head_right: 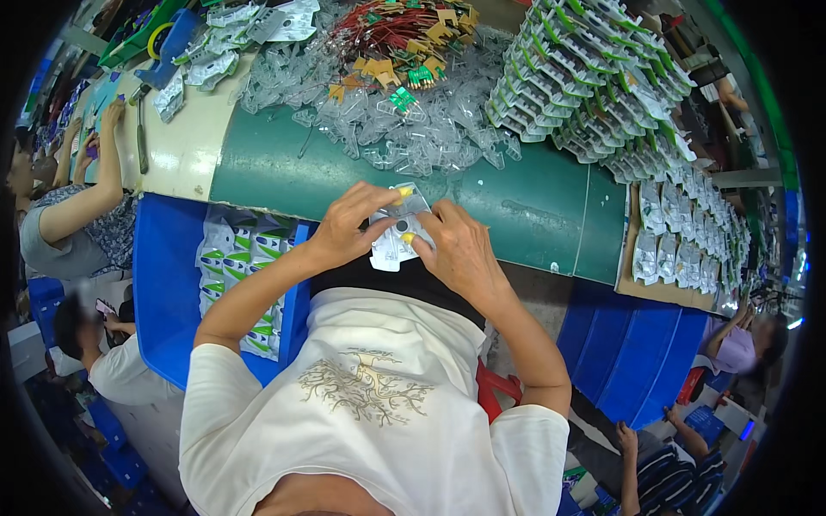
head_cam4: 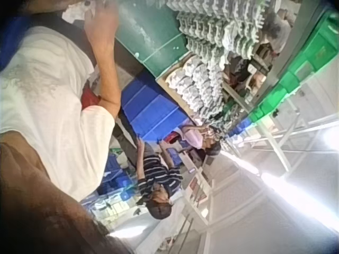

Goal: Assembling small plastic and electronic components on a factory production line.

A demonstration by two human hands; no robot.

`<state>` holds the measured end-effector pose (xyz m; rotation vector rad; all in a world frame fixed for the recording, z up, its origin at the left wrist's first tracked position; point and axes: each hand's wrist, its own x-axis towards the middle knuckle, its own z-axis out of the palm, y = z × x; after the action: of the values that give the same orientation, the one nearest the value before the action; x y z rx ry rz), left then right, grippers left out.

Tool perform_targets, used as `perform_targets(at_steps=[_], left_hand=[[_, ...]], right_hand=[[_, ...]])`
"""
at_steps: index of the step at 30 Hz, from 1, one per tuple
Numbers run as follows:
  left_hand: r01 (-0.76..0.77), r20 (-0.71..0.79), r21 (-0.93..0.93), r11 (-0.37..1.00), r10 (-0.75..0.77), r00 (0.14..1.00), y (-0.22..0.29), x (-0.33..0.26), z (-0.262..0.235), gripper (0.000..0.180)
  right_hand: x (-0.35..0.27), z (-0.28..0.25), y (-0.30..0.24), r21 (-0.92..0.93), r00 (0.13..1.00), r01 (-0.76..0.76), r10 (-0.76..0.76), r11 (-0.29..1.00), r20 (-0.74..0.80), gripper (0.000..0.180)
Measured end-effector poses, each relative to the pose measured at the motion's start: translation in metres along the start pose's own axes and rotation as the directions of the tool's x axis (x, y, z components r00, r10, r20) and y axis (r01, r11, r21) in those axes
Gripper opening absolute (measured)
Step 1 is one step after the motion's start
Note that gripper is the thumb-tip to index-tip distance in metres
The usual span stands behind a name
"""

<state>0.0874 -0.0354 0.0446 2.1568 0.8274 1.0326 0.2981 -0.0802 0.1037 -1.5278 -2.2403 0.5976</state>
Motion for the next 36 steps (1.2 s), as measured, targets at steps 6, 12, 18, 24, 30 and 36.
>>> perform_targets(at_steps=[6,12,18,24,30,36], left_hand=[[-0.036,0.160,0.006,0.999,0.035,0.986,0.006,0.010,-0.006,0.065],[-0.012,0.235,0.055,0.998,-0.001,0.972,0.003,0.009,-0.006,0.071],[0.017,0.193,0.032,0.999,-0.023,0.981,0.006,0.008,-0.001,0.072],[0.024,0.173,0.017,1.000,-0.027,0.985,0.006,0.004,-0.001,0.070],[0.024,0.167,-0.004,1.000,-0.023,0.986,0.005,0.005,-0.001,0.070],[0.046,0.182,-0.068,0.997,-0.033,0.983,0.003,0.008,-0.004,0.068]], right_hand=[[-0.002,-0.006,0.001,0.085,0.995,0.047,-0.040,0.995,-0.089,0.023],[-0.012,-0.024,-0.005,0.644,0.993,-0.118,0.102,0.756,0.062,0.029],[-0.026,-0.001,-0.019,0.518,0.981,0.027,0.076,0.855,-0.176,0.035],[-0.024,-0.003,-0.017,0.151,0.957,0.097,-0.050,0.984,-0.287,0.029],[-0.029,0.033,-0.021,0.027,0.914,0.096,-0.077,0.995,-0.398,0.029],[-0.040,0.022,-0.019,0.324,0.944,0.070,0.043,0.943,-0.327,0.041]])
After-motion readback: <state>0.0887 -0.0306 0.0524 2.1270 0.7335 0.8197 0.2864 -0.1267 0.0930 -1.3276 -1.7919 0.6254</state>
